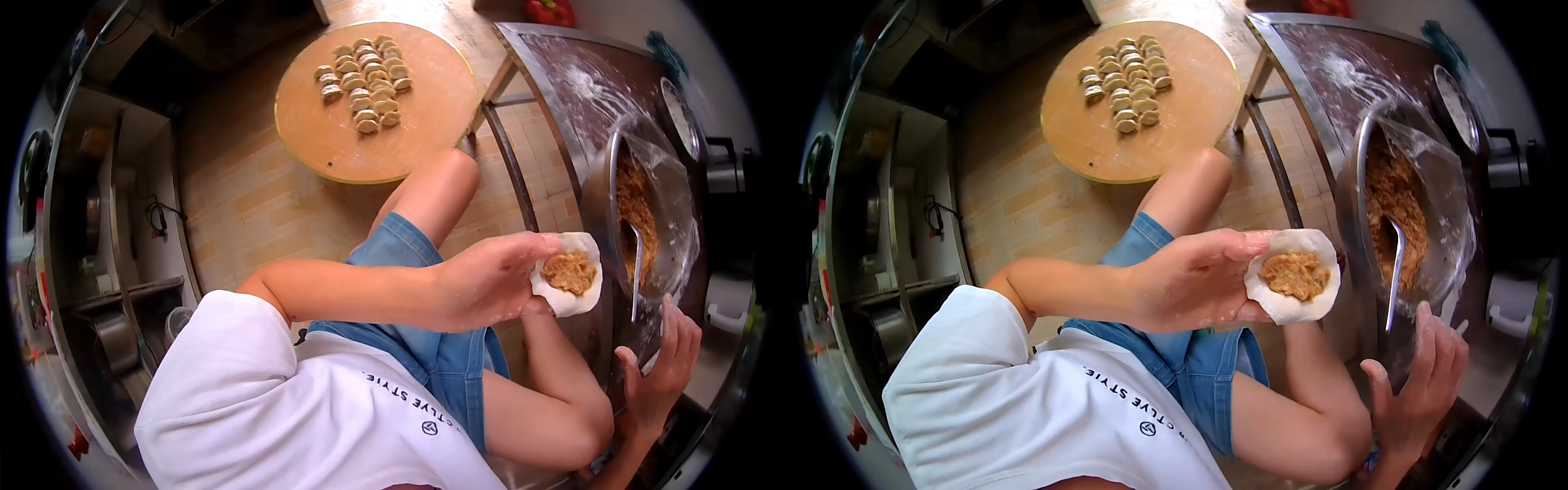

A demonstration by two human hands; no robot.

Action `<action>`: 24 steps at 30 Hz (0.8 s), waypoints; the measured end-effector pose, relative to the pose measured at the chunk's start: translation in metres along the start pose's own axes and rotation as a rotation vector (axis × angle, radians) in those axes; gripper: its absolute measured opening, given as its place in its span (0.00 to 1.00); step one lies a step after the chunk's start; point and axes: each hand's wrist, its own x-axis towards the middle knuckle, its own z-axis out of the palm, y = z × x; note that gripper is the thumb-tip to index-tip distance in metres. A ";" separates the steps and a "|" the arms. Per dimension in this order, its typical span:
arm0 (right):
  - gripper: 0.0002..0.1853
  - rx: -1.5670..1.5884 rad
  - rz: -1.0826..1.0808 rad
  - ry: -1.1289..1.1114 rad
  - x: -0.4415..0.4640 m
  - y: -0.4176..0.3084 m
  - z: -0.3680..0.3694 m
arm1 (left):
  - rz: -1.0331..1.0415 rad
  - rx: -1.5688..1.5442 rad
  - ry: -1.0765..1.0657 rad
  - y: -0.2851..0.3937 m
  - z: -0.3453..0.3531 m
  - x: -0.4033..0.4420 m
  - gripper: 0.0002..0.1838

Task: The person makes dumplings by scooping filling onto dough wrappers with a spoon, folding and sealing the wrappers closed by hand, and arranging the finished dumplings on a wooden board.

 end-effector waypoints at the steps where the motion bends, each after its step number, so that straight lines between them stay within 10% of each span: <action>1: 0.31 0.048 -0.054 0.096 -0.006 -0.018 -0.005 | -0.028 0.024 -0.055 0.000 -0.001 -0.005 0.26; 12: 0.11 0.180 -0.099 0.536 0.005 -0.097 0.068 | -0.194 0.071 0.009 -0.008 -0.018 -0.018 0.25; 24: 0.12 0.606 0.133 0.487 0.030 -0.081 0.067 | 0.208 1.153 -0.170 -0.021 -0.034 0.001 0.28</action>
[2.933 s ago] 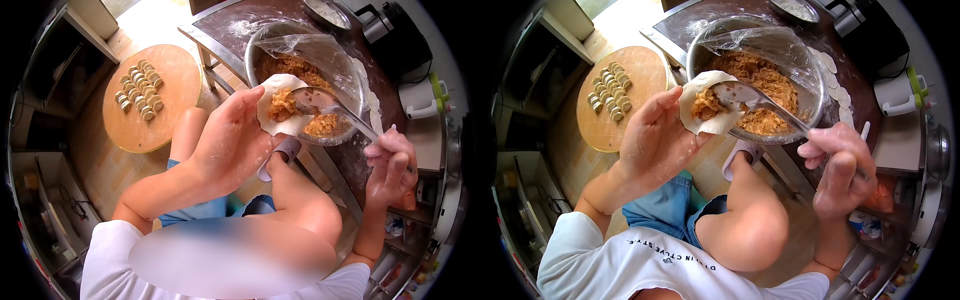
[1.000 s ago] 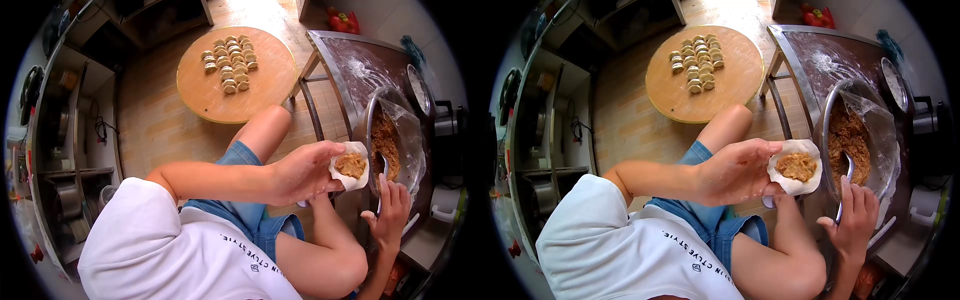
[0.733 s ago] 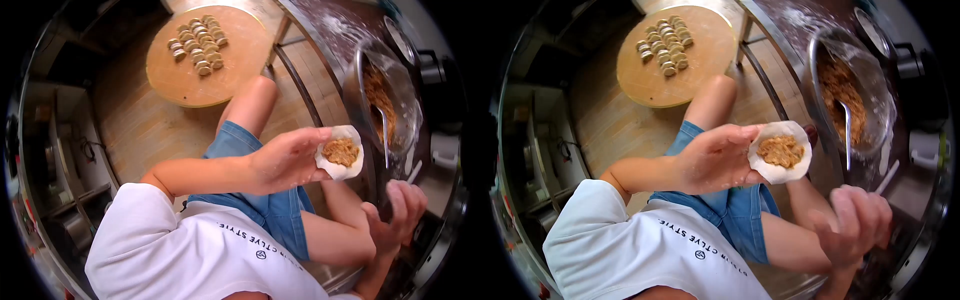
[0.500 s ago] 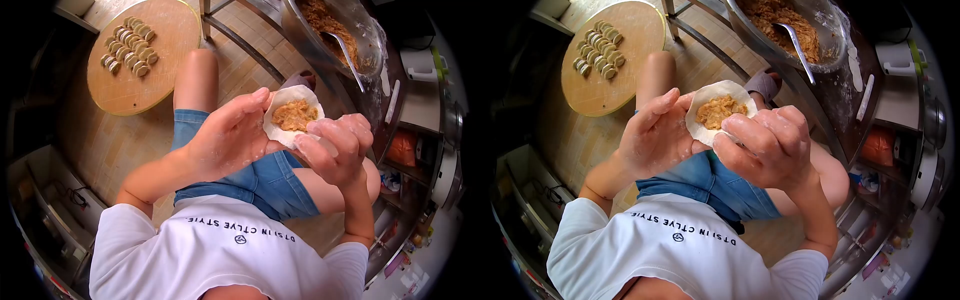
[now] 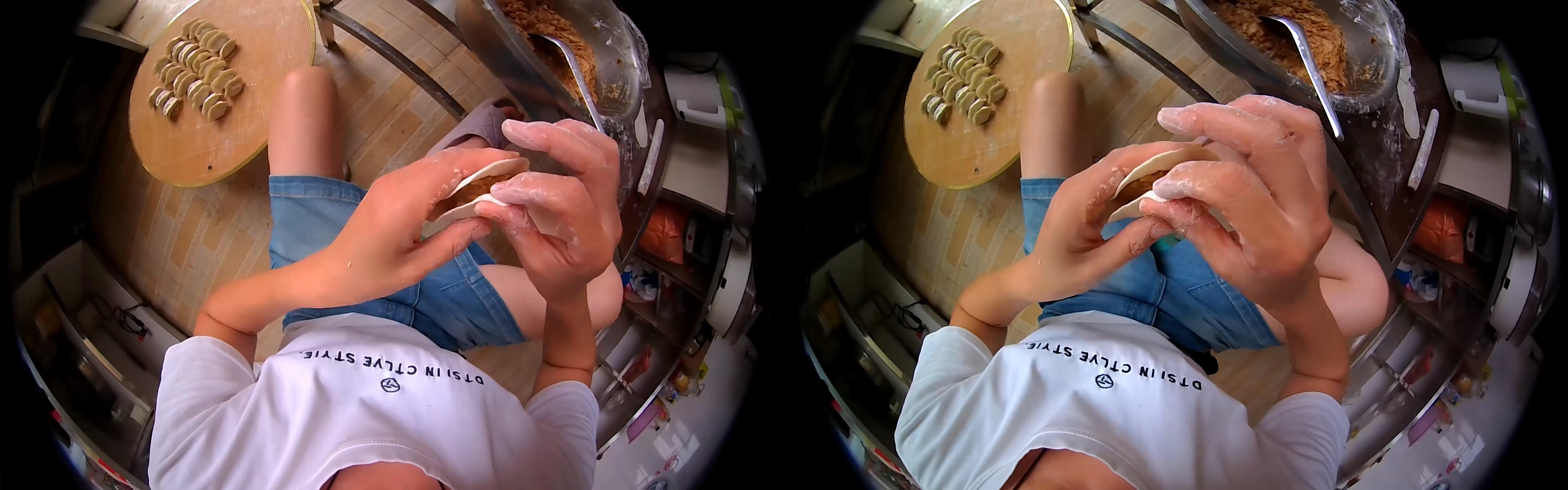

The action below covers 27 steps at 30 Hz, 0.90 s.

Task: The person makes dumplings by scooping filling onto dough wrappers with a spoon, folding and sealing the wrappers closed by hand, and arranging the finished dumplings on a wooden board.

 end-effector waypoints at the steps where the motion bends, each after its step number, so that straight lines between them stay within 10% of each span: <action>1: 0.12 0.034 0.003 0.005 0.001 0.002 0.001 | 0.103 0.130 0.036 -0.002 -0.001 0.004 0.26; 12: 0.14 0.148 0.005 0.017 0.002 0.010 -0.001 | 0.192 0.344 0.073 0.000 -0.004 0.008 0.36; 27: 0.15 0.276 0.078 0.090 -0.002 0.005 0.003 | 0.194 0.336 0.138 0.004 -0.007 0.009 0.24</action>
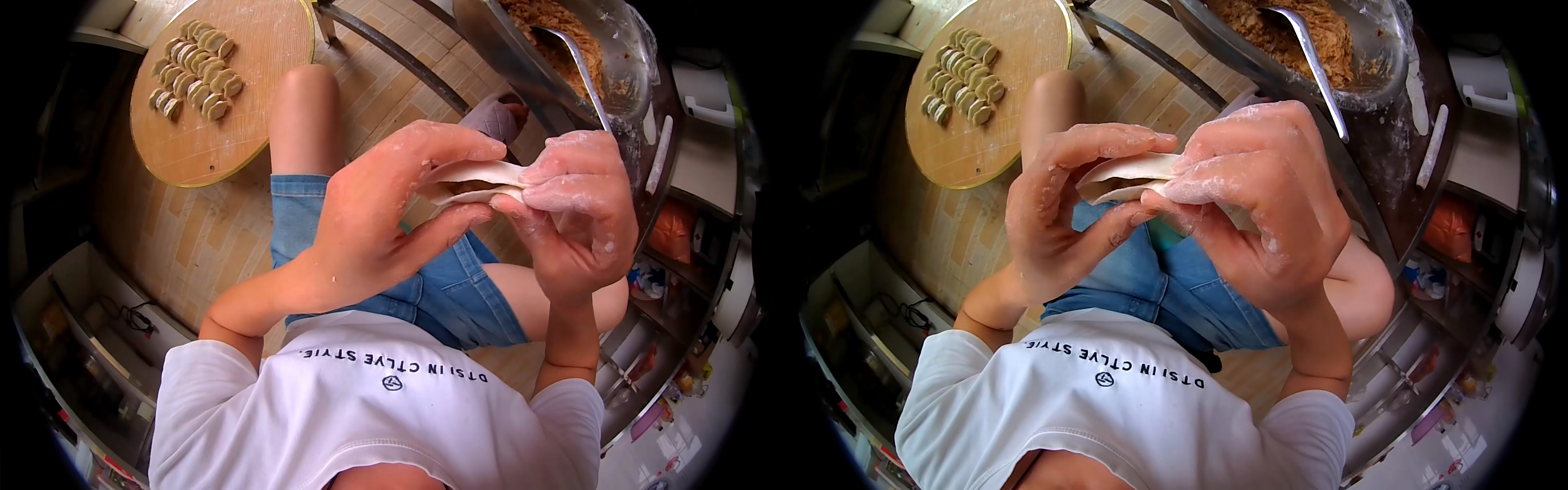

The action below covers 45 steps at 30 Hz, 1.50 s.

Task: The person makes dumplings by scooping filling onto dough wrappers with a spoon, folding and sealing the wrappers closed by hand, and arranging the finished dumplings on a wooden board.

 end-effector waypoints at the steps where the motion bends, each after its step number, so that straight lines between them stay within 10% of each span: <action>1: 0.16 0.030 -0.011 0.013 -0.001 0.001 0.001 | -0.023 -0.025 0.000 0.001 0.001 -0.001 0.23; 12: 0.37 -0.176 0.074 0.142 -0.016 -0.007 -0.003 | 0.084 -0.116 0.163 -0.007 0.005 0.001 0.23; 17: 0.25 -0.054 0.345 0.244 -0.029 -0.010 0.011 | 0.204 -0.095 0.141 -0.012 0.006 -0.001 0.22; 45: 0.14 -0.377 0.067 0.197 -0.020 -0.017 0.003 | 0.231 0.180 0.242 -0.004 0.016 0.003 0.24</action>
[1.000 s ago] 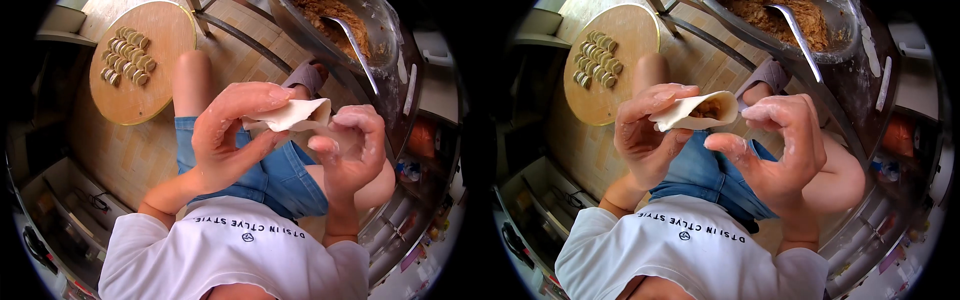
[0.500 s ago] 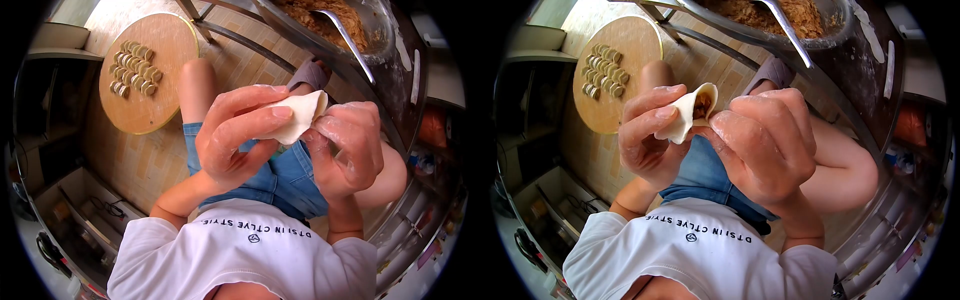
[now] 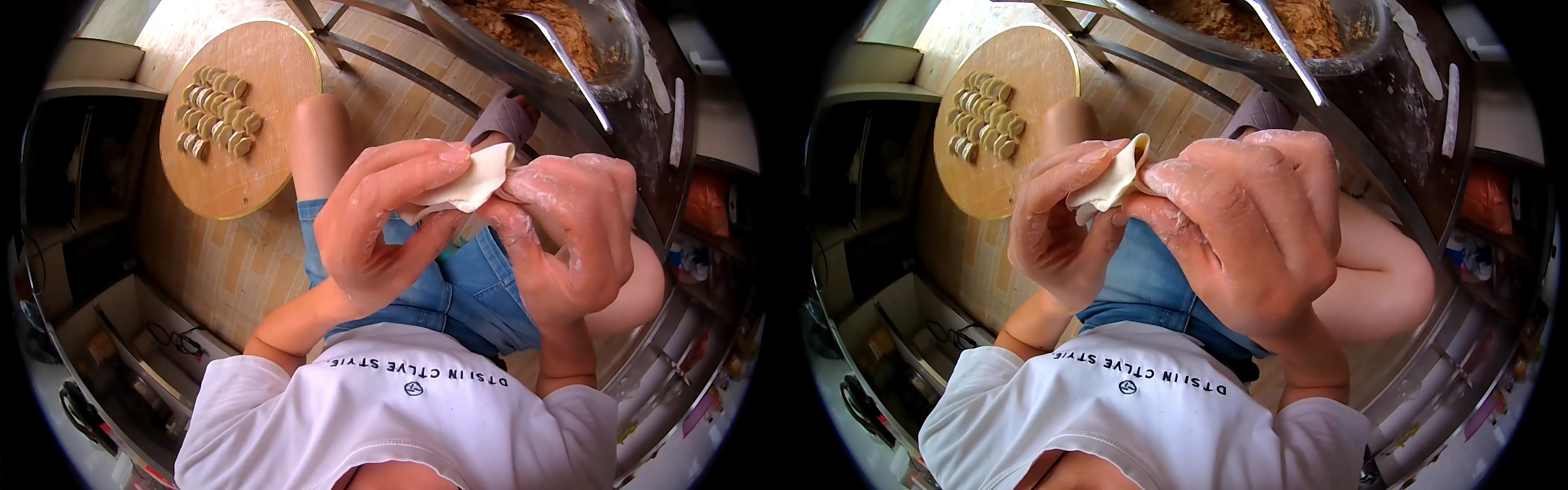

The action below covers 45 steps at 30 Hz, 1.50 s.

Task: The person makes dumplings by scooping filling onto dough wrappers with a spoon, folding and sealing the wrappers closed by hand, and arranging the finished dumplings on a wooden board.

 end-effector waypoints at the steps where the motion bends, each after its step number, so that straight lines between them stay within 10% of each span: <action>1: 0.14 -0.025 -0.010 -0.013 0.000 0.000 -0.001 | -0.020 -0.003 -0.007 0.001 -0.001 0.000 0.25; 13: 0.15 0.084 0.008 -0.027 0.006 0.006 -0.002 | -0.027 -0.099 -0.166 0.002 -0.010 0.001 0.22; 21: 0.15 0.096 0.085 0.146 -0.006 0.006 0.018 | -0.465 -0.871 0.130 0.006 0.025 -0.007 0.25; 45: 0.15 0.027 -0.090 0.020 0.009 0.003 0.003 | 0.020 -0.266 -0.250 -0.006 -0.008 0.009 0.24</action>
